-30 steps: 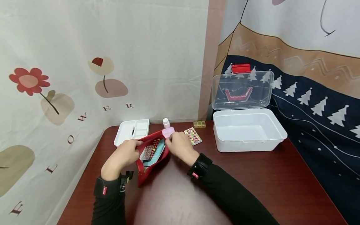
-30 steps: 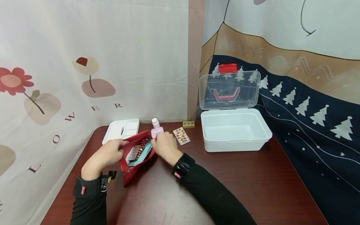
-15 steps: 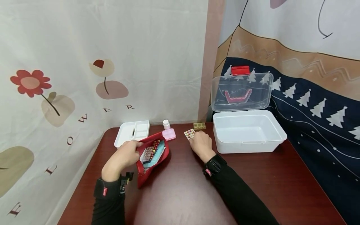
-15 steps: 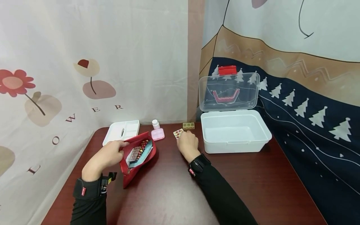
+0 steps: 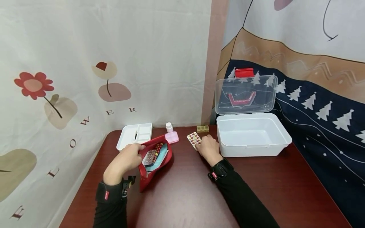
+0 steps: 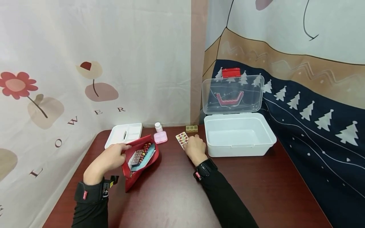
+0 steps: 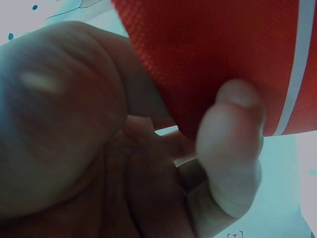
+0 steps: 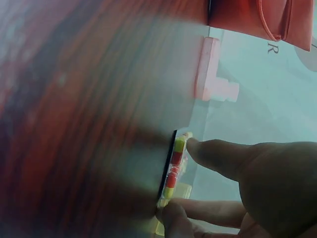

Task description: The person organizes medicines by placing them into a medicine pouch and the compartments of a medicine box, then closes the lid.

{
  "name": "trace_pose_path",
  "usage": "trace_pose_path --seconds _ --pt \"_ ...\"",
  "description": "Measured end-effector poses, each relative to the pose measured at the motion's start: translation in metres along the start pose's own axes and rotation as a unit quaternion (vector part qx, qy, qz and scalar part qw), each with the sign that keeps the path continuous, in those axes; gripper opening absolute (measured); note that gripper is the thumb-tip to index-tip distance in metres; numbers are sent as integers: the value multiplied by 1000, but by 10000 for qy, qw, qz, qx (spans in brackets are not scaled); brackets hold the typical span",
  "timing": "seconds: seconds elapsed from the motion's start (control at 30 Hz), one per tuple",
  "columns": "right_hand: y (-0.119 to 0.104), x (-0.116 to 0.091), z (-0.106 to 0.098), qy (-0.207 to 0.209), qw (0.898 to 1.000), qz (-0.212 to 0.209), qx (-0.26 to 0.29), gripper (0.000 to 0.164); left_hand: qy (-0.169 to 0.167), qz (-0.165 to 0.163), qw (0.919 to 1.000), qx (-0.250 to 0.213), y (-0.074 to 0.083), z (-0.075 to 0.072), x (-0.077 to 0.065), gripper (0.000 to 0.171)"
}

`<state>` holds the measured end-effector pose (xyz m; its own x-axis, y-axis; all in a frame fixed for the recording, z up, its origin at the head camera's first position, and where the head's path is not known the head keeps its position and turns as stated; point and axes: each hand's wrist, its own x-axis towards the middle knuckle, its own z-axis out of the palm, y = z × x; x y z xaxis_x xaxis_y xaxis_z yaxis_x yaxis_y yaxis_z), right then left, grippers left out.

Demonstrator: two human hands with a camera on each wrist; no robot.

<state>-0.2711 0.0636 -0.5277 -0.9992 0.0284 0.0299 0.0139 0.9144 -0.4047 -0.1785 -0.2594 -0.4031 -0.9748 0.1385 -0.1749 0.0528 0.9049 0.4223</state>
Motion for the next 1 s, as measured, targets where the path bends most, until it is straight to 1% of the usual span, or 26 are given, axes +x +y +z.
trace_pose_path --seconds 0.13,0.33,0.5,0.63,0.77,0.87,0.93,1.0 --pt "1 -2 -2 -217 9998 -9 10 36 -15 15 10000 11 -1 1 0 51" --pt "2 -2 -6 -583 9983 15 -1 38 -40 -49 10000 -18 -1 3 -1 52" --pt "2 -2 -13 -584 9982 -68 115 29 -44 -61 10000 -17 0 3 -1 51" --pt "2 -2 -18 -613 9971 -195 408 39 -42 -48 10000 4 0 3 -1 52" --pt "2 -3 -21 -742 9933 -414 787 50 -31 -20 10000 15 0 2 0 52" --pt "1 -2 -25 -902 9887 -476 1100 50 -23 -23 10000 0 0 1 0 51" --pt "-1 -3 -29 -995 9852 -439 1327 45 -21 -33 10000 -11 1 1 0 51" --pt "-4 -4 -33 -1036 9806 -388 1619 37 -19 -35 10000 -4 2 0 -1 51"
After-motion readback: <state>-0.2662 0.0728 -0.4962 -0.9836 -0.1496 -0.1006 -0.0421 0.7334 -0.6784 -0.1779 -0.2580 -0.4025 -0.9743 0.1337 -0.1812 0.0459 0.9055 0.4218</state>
